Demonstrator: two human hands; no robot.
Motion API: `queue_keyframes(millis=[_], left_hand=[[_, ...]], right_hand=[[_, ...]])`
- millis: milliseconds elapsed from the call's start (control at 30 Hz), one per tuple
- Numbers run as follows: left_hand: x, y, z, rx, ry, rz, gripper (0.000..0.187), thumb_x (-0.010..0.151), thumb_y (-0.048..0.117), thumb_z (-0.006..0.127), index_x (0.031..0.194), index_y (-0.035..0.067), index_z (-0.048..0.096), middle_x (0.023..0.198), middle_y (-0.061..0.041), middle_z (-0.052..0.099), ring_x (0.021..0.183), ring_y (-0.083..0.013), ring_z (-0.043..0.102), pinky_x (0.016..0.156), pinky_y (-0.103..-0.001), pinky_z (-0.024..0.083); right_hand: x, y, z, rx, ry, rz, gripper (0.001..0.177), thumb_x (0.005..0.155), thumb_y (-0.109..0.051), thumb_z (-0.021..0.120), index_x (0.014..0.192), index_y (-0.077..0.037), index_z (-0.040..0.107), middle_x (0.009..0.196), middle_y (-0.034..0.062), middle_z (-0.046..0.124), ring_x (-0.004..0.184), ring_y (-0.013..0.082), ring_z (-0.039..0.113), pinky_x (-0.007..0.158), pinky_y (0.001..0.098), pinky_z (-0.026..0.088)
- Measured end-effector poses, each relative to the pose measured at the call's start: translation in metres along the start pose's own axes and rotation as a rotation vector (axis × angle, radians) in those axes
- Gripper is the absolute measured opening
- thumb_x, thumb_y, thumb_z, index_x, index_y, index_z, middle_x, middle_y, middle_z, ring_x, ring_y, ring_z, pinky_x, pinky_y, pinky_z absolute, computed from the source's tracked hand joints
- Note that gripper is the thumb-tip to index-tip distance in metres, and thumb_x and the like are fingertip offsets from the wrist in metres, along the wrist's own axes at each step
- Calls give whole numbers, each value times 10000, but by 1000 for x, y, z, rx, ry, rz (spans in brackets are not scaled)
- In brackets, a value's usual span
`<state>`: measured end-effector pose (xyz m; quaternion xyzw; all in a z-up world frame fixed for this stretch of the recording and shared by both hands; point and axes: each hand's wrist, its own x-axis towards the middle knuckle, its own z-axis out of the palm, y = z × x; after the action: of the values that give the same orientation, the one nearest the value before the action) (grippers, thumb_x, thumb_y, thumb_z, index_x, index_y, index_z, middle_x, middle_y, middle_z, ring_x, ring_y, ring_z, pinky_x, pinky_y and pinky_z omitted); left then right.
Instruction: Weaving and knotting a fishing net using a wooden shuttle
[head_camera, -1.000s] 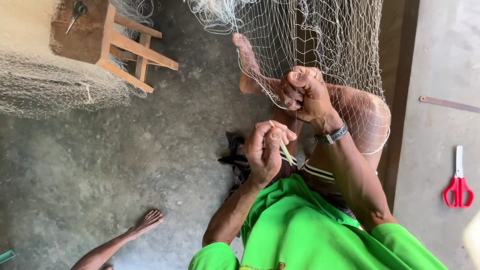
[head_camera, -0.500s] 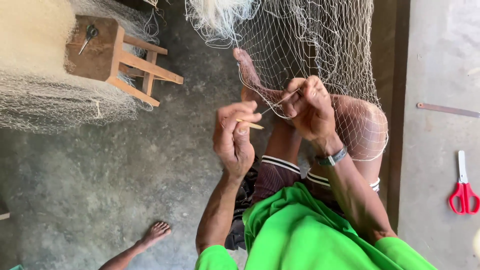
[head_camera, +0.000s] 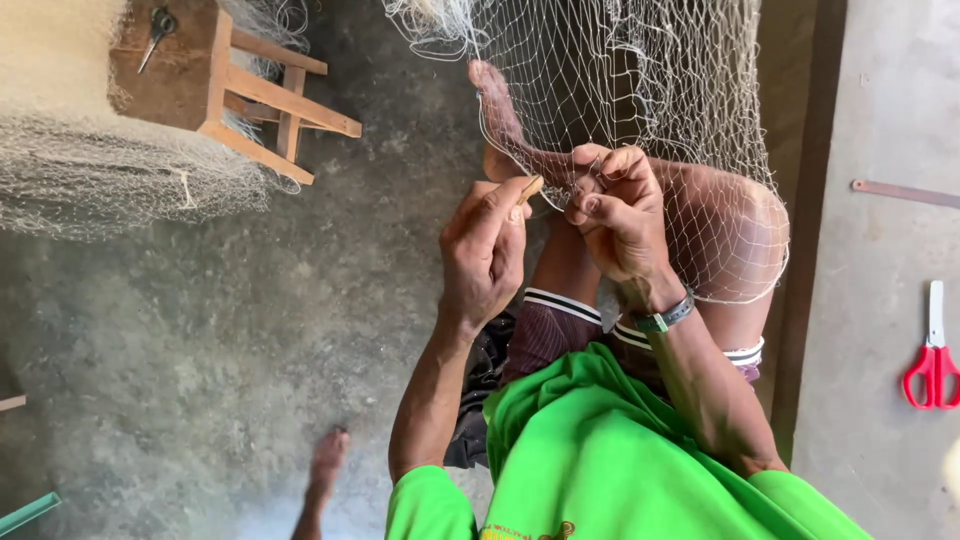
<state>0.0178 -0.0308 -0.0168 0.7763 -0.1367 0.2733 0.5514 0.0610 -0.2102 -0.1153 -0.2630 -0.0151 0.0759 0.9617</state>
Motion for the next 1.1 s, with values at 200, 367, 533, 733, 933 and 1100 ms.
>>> queue_keyframes(millis=[200,367,533,733,933,1100], left_hand=[[-8,6,-12,67,15,39,308,1168,62,630,1400,51,831,1098,-119,772,988,-269,786,924,-407,665],[-8,5,-6,18,14,8,250,1141,51,653,1298,26,846,1062,-124,798,950,-295,807,873,-420,672],[6,-1,2,-39,34,17,219,1159,85,661,1274,22,837,1056,-125,800,956,-294,813,871,-418,665],[4,5,-4,-21,66,0,262,1182,118,609,1348,44,798,1046,-101,771,928,-226,764,857,-381,657],[-10,14,5,179,-33,113,282,1124,12,676,1373,24,808,1061,-123,772,919,-291,790,855,-410,668],[-25,-10,23,497,-59,196,213,1107,26,689,1298,41,783,991,-117,748,845,-272,778,812,-387,669]], right_hand=[[5,-2,7,-105,112,-39,388,919,218,773,1176,-5,585,1305,256,722,899,233,805,673,303,709],[6,-5,8,-158,193,-70,349,969,195,785,1236,48,614,1212,273,742,961,332,857,727,324,755],[3,-6,13,-148,266,42,228,993,167,776,1213,120,741,1324,281,793,965,281,876,810,322,803],[0,-4,-28,-114,268,104,91,1032,110,766,1117,111,735,1309,267,810,986,288,873,876,375,808],[-6,-18,-14,-64,124,35,121,1096,-2,714,1185,61,663,1319,264,765,1123,332,846,944,453,789],[-9,-6,-13,-124,113,-67,129,1110,-22,711,1169,50,621,1190,269,732,1050,346,824,915,490,795]])
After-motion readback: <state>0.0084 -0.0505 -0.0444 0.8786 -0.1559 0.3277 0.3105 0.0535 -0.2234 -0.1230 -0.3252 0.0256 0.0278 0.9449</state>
